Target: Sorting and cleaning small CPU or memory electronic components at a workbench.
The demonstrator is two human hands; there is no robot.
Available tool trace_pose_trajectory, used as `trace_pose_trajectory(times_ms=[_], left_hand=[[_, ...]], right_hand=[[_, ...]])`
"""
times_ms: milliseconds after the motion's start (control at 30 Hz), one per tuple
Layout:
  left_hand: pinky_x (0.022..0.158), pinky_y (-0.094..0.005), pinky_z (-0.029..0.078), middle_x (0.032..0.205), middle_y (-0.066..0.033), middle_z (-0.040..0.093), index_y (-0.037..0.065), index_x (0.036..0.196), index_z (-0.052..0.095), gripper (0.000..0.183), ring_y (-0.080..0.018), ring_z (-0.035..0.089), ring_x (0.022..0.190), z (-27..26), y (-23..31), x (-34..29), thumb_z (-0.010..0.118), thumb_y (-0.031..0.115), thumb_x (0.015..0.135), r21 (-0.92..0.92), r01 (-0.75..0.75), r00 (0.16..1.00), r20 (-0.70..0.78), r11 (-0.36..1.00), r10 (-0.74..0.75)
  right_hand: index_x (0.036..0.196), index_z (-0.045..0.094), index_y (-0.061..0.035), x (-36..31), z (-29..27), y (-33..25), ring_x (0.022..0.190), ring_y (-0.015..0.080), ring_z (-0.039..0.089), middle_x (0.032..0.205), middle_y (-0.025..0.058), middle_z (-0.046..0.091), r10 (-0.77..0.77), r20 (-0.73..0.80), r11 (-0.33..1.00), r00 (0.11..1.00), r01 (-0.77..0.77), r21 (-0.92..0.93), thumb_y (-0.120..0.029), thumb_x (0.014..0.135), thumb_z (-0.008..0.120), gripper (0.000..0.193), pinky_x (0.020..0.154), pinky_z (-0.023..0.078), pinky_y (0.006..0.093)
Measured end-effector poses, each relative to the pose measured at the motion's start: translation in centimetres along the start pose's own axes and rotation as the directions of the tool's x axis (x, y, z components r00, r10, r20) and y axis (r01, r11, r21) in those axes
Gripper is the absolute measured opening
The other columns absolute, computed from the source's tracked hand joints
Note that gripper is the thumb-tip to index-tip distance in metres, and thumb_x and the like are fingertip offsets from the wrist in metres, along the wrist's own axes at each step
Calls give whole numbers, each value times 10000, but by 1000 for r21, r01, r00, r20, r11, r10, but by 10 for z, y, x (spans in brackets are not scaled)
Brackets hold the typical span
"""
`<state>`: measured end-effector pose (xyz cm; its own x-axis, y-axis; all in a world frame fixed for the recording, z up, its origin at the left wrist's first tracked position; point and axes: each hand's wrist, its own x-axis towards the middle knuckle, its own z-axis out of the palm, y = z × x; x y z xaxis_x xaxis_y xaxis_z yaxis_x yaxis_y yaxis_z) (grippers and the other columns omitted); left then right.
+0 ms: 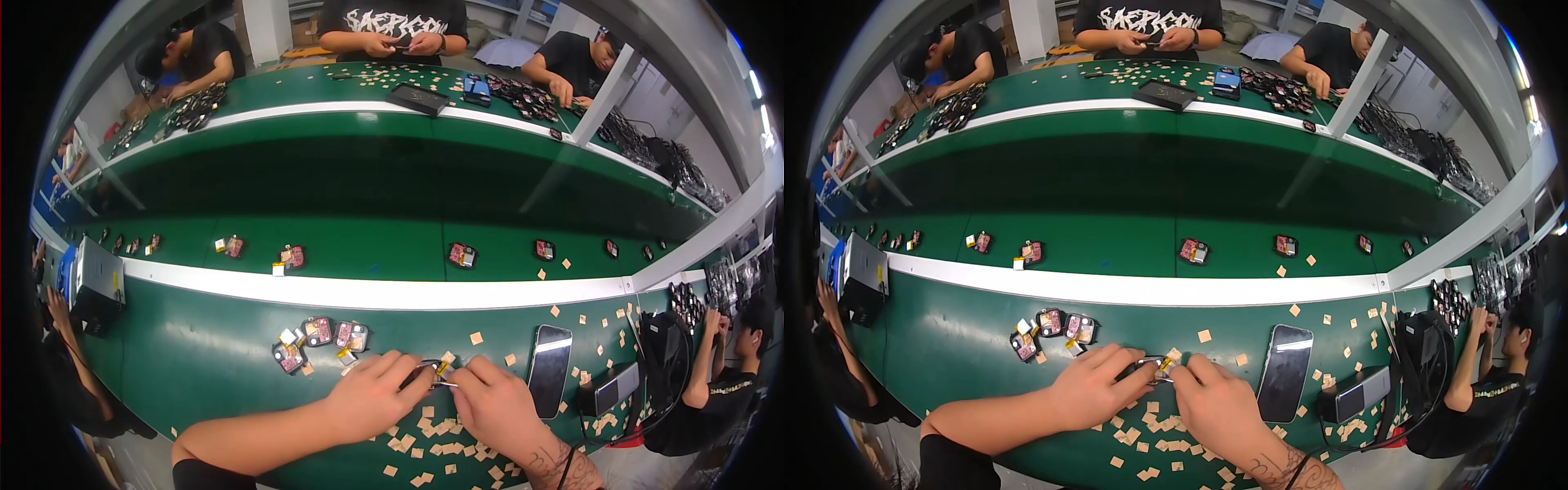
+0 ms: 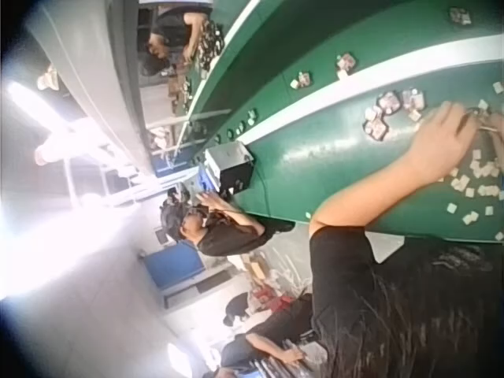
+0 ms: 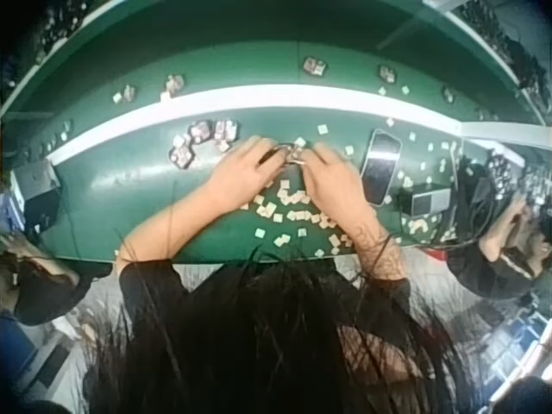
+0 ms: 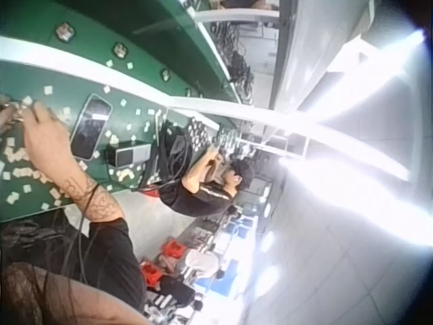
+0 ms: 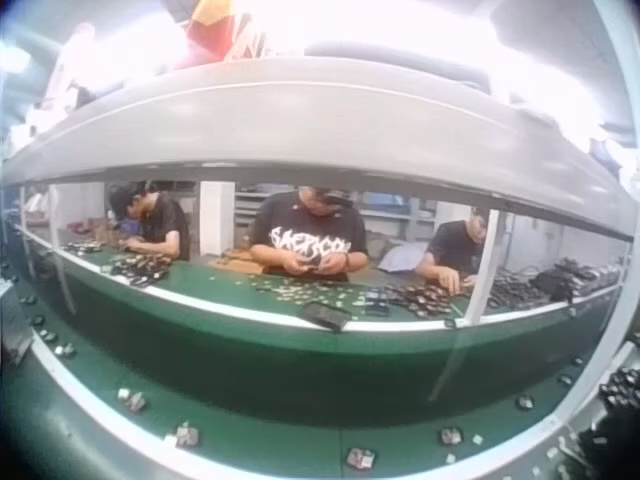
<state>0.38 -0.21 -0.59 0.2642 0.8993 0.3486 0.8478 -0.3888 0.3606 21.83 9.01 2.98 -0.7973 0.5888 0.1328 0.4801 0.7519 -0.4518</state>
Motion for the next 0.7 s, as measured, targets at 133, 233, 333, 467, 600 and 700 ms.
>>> trace_pose_trajectory(times_ms=[133, 233, 333, 467, 600, 700], left_hand=[[832, -411, 590, 1175, -108, 623, 104, 1279, 693, 481, -276, 648, 1044, 0, -2, -3, 785, 171, 812, 7, 5, 999, 49, 1000, -5], [730, -361, 590, 1145, -102, 665, 130, 1152, 773, 326, -263, 682, 928, -4, -3, 3, 862, 216, 850, 3, -12, 1000, -14, 1000, 12], [730, -361, 588, 1153, -102, 662, 141, 1156, 779, 326, -267, 683, 928, -4, -3, 2, 860, 205, 846, -36, 28, 1000, 3, 999, -28], [727, -367, 587, 1167, -101, 662, 150, 1149, 787, 329, -264, 681, 926, -4, -3, 2, 861, 186, 831, -52, 35, 999, 13, 998, -35], [735, -373, 582, 1178, -97, 666, 160, 1148, 790, 341, -255, 677, 933, -9, -2, 6, 861, 160, 814, 23, -14, 1000, 10, 1000, 13], [750, -382, 578, 1186, -85, 670, 162, 1136, 786, 335, -256, 677, 947, -8, 1, 8, 861, 145, 811, 4, 1, 1000, 22, 1000, -1]], right_hand=[[1064, 713, -91, -1, 0, 3, 756, 296, 686, 922, 74, 588, 13, 18, 1000, 1000, -13, 1, -73, 895, 769, 179, 648, 585, 409], [1056, 695, -96, -2, -1, 5, 750, 300, 685, 921, 74, 575, 21, 9, 1000, 1000, -21, 18, -80, 899, 764, 172, 641, 583, 407], [1085, 671, -75, -3, 0, 8, 763, 273, 716, 980, 77, 574, -40, 5, 999, 999, 40, -6, -88, 911, 745, 190, 600, 594, 376], [1094, 661, -75, -3, 0, 8, 757, 280, 720, 985, 82, 576, -43, 6, 999, 999, 42, 4, -93, 908, 748, 206, 596, 595, 380], [1019, 667, -102, -3, 0, 7, 724, 308, 693, 936, 74, 585, 9, -19, 999, 1000, -8, 35, -130, 903, 772, 159, 609, 578, 396], [990, 646, -97, 0, -3, 6, 711, 290, 698, 943, 69, 595, 92, -20, 985, 996, -88, 149, -154, 883, 813, 207, 587, 571, 391]])
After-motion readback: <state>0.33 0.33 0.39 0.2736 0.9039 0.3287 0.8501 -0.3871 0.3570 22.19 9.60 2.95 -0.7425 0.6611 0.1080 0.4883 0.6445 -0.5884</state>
